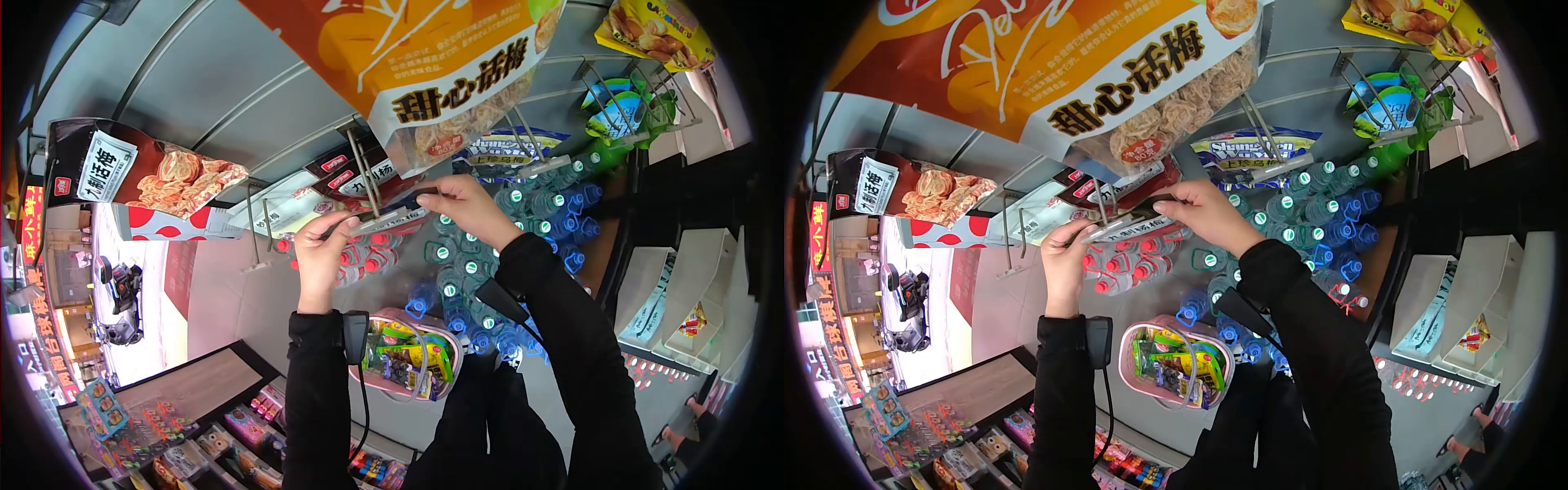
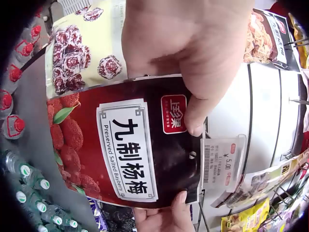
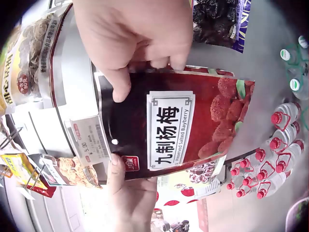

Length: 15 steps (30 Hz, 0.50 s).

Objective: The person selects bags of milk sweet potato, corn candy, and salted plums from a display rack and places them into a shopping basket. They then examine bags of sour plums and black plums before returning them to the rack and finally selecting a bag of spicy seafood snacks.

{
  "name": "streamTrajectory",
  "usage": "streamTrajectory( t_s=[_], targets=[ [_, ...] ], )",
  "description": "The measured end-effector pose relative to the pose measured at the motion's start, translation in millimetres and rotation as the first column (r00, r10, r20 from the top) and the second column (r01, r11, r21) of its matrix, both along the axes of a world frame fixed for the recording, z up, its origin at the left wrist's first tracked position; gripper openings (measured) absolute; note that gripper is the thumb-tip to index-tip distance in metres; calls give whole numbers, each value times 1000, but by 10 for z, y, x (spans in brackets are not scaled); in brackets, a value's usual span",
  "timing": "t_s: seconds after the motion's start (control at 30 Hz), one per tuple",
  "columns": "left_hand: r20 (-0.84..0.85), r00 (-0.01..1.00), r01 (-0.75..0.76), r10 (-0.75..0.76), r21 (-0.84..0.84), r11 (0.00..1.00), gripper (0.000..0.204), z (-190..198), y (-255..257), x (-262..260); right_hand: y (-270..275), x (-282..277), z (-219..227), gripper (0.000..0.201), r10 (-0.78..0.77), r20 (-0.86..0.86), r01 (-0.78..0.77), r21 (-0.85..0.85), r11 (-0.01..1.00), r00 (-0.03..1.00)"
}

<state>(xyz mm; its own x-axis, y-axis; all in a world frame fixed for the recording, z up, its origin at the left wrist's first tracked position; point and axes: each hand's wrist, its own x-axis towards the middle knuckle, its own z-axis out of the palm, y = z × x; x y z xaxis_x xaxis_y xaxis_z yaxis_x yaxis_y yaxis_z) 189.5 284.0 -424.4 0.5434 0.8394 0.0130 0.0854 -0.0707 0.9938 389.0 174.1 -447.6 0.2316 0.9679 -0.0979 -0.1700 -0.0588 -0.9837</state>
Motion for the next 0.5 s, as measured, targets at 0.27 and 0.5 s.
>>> streamTrajectory(
  t_s=[0.27,0.5],
  targets=[
    [-98,995,12,-7,54,998,12,146,10,68,21,10,7,22,-49,19,49,-15,999,999],
    [-55,998,27,-25,31,999,13,123,12,32,2,-45,-18,21,-72,19,73,-20,997,997]
  ],
)
